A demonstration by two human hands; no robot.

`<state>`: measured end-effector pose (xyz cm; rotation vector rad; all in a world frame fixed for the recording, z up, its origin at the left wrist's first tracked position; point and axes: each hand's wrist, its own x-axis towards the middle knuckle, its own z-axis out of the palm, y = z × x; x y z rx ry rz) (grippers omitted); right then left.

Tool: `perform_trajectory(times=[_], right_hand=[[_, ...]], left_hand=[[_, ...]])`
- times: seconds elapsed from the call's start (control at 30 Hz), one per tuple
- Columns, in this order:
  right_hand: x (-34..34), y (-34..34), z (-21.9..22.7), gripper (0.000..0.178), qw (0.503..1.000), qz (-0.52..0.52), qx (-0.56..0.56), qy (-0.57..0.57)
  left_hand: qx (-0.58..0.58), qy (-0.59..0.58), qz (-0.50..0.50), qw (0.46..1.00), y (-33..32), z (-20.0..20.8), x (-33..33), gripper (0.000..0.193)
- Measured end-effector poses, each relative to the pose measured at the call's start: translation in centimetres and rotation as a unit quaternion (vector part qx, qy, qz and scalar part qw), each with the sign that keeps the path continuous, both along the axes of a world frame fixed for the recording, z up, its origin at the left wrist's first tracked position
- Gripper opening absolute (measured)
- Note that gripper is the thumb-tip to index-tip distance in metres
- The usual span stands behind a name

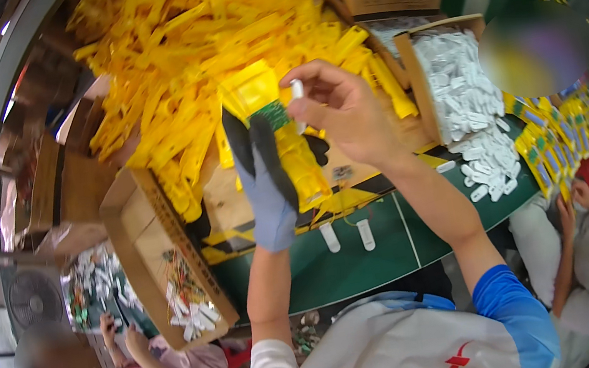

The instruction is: Assembling circuit boards and components into yellow plastic housings on a production line.

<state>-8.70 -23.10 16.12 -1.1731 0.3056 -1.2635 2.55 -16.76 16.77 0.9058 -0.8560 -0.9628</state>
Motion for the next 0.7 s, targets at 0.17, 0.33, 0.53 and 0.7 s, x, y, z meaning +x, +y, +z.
perform_trajectory(times=[0.17, 0.33, 0.53, 0.7], right_hand=[[0.3, 0.4, 0.1, 0.032, 0.998, -0.012, 0.047, 0.046], [0.6, 0.6, 0.0, 0.032, 0.996, -0.06, -0.01, 0.064], [0.8, 1.6, 0.1, 0.038, 0.977, -0.137, -0.112, 0.12], [0.8, 1.5, -0.2, 0.036, 0.965, -0.155, -0.164, 0.136]], left_hand=[[-0.011, 0.004, -0.044, 0.999, 0.3, 1.0, 0.8, 0.039], [-0.036, -0.06, 0.022, 0.997, 0.0, -0.1, 1.0, 0.036], [-0.138, -0.302, 0.15, 0.931, -0.6, -1.1, 1.1, 0.039], [-0.102, -0.306, 0.149, 0.935, -0.3, -0.8, 0.4, 0.031]])
